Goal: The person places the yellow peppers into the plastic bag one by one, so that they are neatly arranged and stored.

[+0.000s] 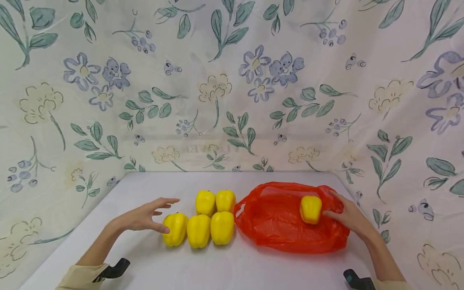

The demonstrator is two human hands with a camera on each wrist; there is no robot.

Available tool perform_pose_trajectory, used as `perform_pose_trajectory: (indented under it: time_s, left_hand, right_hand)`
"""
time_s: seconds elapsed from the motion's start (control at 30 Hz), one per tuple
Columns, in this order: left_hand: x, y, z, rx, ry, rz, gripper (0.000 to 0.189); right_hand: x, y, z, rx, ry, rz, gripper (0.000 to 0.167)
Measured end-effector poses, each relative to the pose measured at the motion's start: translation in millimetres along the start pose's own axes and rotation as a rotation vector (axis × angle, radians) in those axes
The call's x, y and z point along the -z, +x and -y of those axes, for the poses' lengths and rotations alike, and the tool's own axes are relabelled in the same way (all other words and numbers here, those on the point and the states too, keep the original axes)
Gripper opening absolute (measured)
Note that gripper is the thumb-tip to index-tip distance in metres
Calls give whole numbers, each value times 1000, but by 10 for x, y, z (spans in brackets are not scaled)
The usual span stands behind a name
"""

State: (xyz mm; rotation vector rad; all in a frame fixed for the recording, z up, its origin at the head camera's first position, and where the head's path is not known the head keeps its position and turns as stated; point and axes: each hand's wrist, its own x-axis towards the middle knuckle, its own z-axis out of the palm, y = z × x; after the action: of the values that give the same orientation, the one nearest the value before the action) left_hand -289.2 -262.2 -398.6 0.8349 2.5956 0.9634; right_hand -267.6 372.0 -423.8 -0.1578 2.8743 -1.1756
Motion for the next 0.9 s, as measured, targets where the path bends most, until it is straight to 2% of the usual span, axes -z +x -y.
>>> perform_pose_trajectory:
  time_s: [0.3,0.5,0.6,0.9]
  left_hand:
    - [-157,9,87,-10,-41,57,92]
    - [-210,25,101,20,-41,105,93]
    - [-219,9,95,28,-51,111,95]
    - [-224,-57,133,-10,-45,101,96]
  right_hand:
    - [9,7,-4,-24,44,14,90]
    - [10,-14,-31,-44,54,21,90]
    - [15,-18,-37,-58,57,21,92]
    - [41,-8,-37,-88,45,24,93]
